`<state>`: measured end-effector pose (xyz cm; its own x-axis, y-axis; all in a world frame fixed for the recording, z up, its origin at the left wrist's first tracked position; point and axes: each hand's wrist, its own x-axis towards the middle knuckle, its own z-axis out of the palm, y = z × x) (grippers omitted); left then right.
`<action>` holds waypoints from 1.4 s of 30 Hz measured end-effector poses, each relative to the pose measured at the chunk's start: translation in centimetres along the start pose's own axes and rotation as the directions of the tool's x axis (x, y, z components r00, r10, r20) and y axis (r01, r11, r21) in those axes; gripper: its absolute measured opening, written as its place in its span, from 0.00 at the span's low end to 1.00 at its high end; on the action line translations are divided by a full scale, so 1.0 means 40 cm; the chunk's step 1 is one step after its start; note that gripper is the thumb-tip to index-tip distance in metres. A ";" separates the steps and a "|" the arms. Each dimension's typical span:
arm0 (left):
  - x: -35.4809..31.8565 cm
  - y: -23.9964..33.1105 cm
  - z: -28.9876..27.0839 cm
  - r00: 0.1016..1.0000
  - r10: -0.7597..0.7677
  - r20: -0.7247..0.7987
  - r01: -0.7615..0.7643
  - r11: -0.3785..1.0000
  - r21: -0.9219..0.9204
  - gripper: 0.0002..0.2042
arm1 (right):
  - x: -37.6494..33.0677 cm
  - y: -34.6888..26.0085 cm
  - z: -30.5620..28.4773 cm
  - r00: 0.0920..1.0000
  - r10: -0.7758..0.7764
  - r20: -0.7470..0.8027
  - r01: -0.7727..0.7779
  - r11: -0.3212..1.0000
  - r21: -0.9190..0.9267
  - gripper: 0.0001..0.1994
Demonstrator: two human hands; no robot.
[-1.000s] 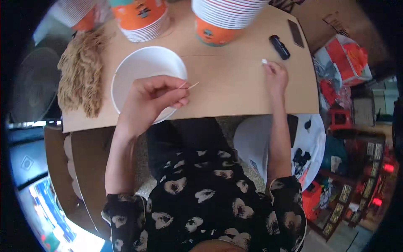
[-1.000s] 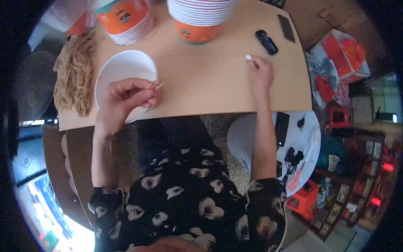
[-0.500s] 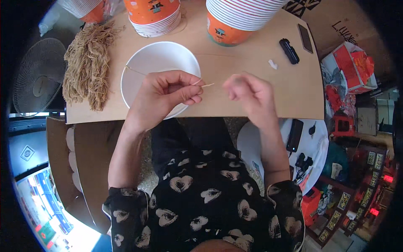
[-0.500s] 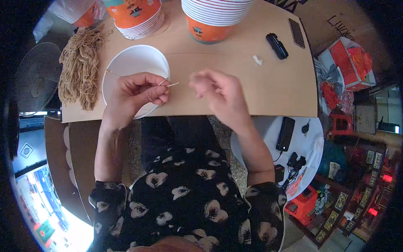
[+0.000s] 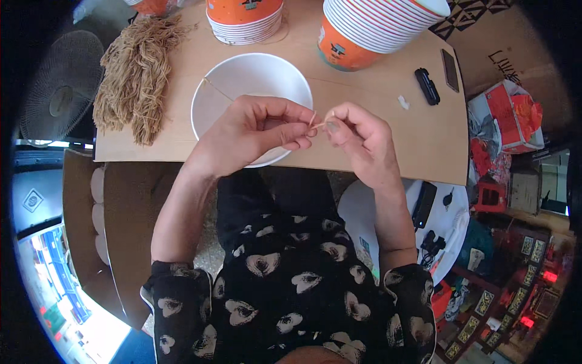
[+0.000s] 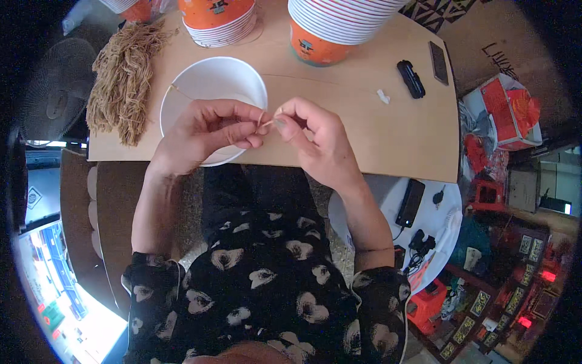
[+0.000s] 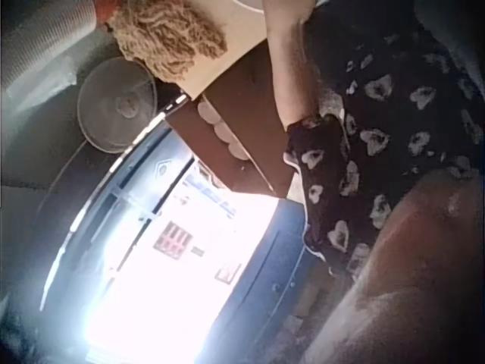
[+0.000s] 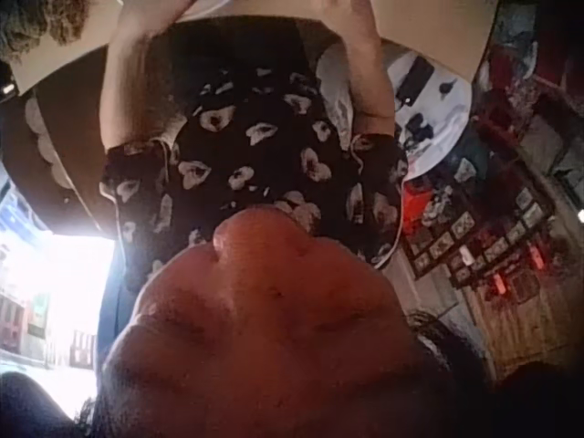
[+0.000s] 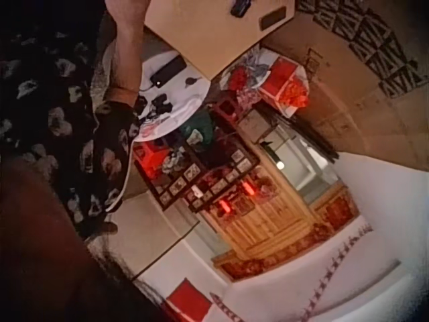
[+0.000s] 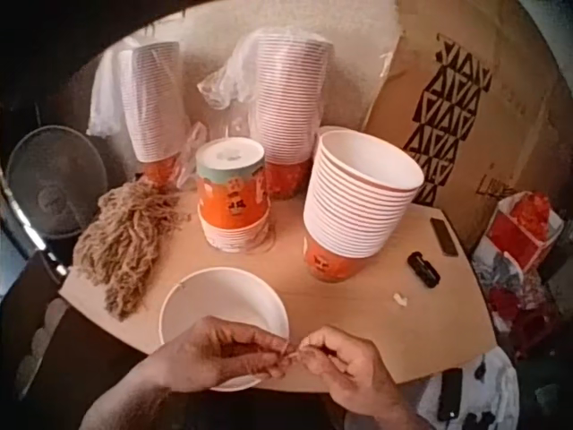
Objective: The person is tying strings to paper buckets to create handles.
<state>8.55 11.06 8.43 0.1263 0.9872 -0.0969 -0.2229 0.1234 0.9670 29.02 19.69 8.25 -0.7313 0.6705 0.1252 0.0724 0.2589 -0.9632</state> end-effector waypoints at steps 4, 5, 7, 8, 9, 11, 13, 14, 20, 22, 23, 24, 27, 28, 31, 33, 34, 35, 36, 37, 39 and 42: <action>-0.001 0.023 -0.008 0.998 -0.010 0.061 0.009 1.000 0.012 0.13 | -0.007 -0.012 -0.012 1.000 -0.030 -0.009 0.031 0.999 0.042 0.05; 0.001 0.035 -0.004 0.996 -0.061 0.066 0.060 0.998 0.025 0.13 | -0.009 -0.011 -0.014 0.999 -0.040 -0.014 0.041 0.998 0.038 0.04; 0.002 0.041 -0.007 0.992 -0.111 0.064 0.109 0.993 0.037 0.13 | -0.011 -0.011 -0.012 0.999 -0.027 -0.029 0.029 0.997 0.069 0.05; 0.002 0.042 -0.012 0.989 -0.121 0.086 0.118 0.992 0.044 0.13 | -0.010 -0.011 -0.010 0.999 -0.015 -0.046 0.019 0.995 0.103 0.05; 0.002 0.042 -0.016 0.985 -0.131 0.108 0.126 0.991 0.052 0.13 | -0.011 -0.007 -0.008 0.999 -0.015 -0.041 0.020 0.994 0.104 0.05; 0.009 0.040 -0.020 0.987 -0.113 0.112 0.104 0.991 0.084 0.12 | -0.014 0.000 -0.009 0.995 -0.040 -0.087 0.047 0.996 0.077 0.05; 0.015 0.034 -0.022 0.989 -0.097 0.115 0.083 0.989 0.118 0.12 | -0.015 0.003 -0.004 0.994 -0.055 -0.095 0.062 0.995 0.073 0.05; 0.019 0.030 -0.020 0.992 -0.080 0.102 0.065 0.987 0.145 0.11 | -0.017 0.005 0.000 0.992 -0.068 -0.104 0.076 0.994 0.072 0.05; 0.018 0.019 -0.006 0.997 -0.007 0.074 -0.011 0.970 0.243 0.09 | -0.022 0.026 0.010 0.976 -0.108 -0.189 0.115 0.993 0.028 0.06; 0.018 0.017 -0.002 0.998 -0.015 0.066 0.001 0.979 0.206 0.08 | -0.024 0.032 0.014 0.970 -0.132 -0.203 0.136 0.991 0.008 0.06; 0.017 0.019 -0.001 0.998 -0.034 0.049 0.023 0.978 0.206 0.08 | -0.029 0.033 0.015 0.965 -0.158 -0.208 0.159 0.987 -0.011 0.08; 0.016 0.021 -0.001 0.998 -0.052 0.033 0.045 0.978 0.206 0.08 | -0.047 0.027 0.004 0.962 -0.155 -0.224 0.156 0.988 -0.013 0.08; 0.005 0.015 -0.015 0.997 -0.074 0.014 0.070 0.980 0.185 0.08 | -0.160 0.021 -0.042 0.945 -0.121 -0.304 0.123 0.992 -0.012 0.11; 0.008 0.022 -0.007 0.997 -0.074 0.031 0.067 0.980 0.187 0.08 | -0.217 0.024 -0.064 0.925 -0.175 -0.337 0.243 0.955 0.170 0.12; 0.005 0.028 0.005 0.997 -0.066 0.041 0.057 0.981 0.186 0.08 | -0.352 0.050 -0.114 0.997 0.045 -0.055 -0.016 0.895 0.445 0.11; 0.014 0.032 0.019 0.998 -0.041 0.053 0.030 0.982 0.188 0.08 | -0.414 0.168 -0.069 0.968 0.188 -0.163 -0.235 0.908 -0.346 0.11; 0.006 0.029 0.014 0.997 -0.045 0.056 0.034 0.981 0.189 0.08 | -0.431 0.162 -0.079 0.866 0.492 -0.086 -0.399 0.577 -0.713 0.13; 0.001 0.019 0.011 0.998 -0.027 0.049 0.017 0.981 0.193 0.08 | -0.431 0.135 -0.084 0.659 0.737 -0.151 -0.340 0.112 -0.934 0.16; -0.001 0.012 0.008 0.999 -0.008 0.041 0.000 0.980 0.197 0.08 | -0.441 0.080 -0.077 0.853 0.492 -0.175 -0.470 0.579 -0.666 0.15; -0.005 0.014 0.016 0.999 -0.008 0.040 0.000 0.980 0.197 0.08 | -0.404 0.019 -0.060 0.887 0.365 -0.285 -0.463 0.693 -0.553 0.14; -0.009 0.020 0.029 0.999 0.001 0.055 -0.013 0.975 0.224 0.08 | -0.334 -0.009 -0.026 0.881 0.004 -0.473 -0.259 0.841 -0.476 0.10; -0.017 0.015 0.036 0.999 0.014 0.044 -0.023 0.980 0.197 0.08 | -0.224 -0.031 -0.006 0.902 0.160 -0.401 -0.201 0.978 -0.062 0.09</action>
<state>9.70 10.31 9.40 0.1658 0.9835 -0.0724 -0.0308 0.0786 0.9964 35.66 13.52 8.38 -0.3762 0.9249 0.0544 0.2593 0.1615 -0.9522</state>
